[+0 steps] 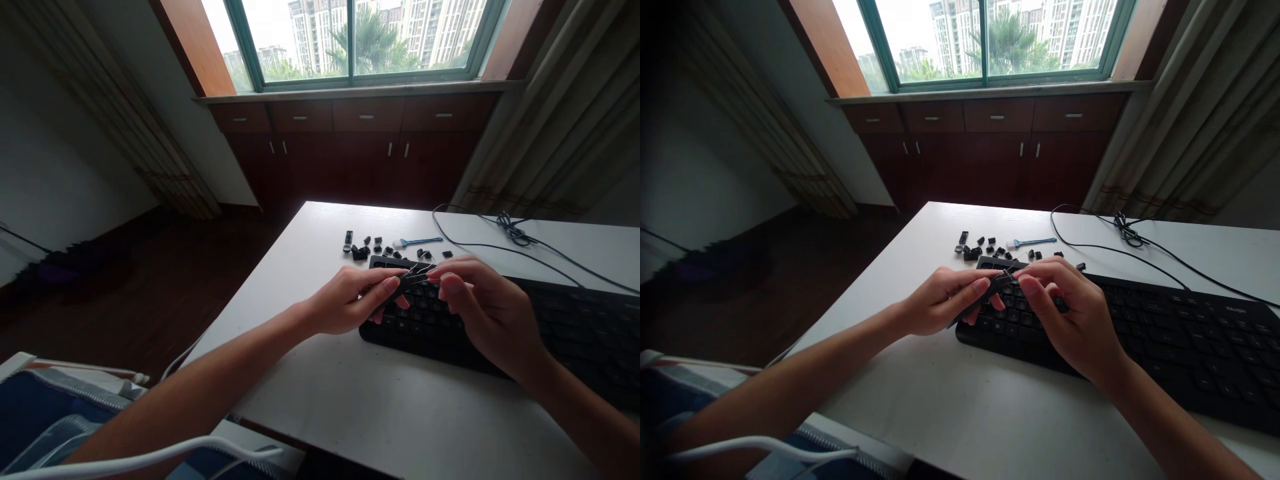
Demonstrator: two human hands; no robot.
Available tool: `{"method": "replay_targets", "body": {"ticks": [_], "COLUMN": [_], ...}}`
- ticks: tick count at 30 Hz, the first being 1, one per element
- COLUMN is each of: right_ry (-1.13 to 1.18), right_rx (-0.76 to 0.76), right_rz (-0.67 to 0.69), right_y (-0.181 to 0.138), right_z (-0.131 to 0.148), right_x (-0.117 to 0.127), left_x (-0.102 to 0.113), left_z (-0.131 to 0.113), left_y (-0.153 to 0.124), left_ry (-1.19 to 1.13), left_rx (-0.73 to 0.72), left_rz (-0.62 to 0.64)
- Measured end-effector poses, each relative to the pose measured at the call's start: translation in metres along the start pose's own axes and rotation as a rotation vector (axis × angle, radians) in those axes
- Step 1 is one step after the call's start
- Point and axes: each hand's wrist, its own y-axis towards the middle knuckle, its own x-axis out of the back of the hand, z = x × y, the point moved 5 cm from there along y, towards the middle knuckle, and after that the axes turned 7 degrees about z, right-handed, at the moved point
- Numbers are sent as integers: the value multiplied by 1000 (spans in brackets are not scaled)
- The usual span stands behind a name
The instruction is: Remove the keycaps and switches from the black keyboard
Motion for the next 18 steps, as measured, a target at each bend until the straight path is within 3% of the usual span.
{"method": "replay_targets", "body": {"ticks": [18], "right_ry": [21], "right_rx": [-101], "right_rz": [19], "right_y": [1], "right_z": [-5], "right_x": [1], "left_x": [-2], "left_z": [-5], "left_y": [-2], "left_ry": [60], "left_rx": [-104], "left_rz": [45]}}
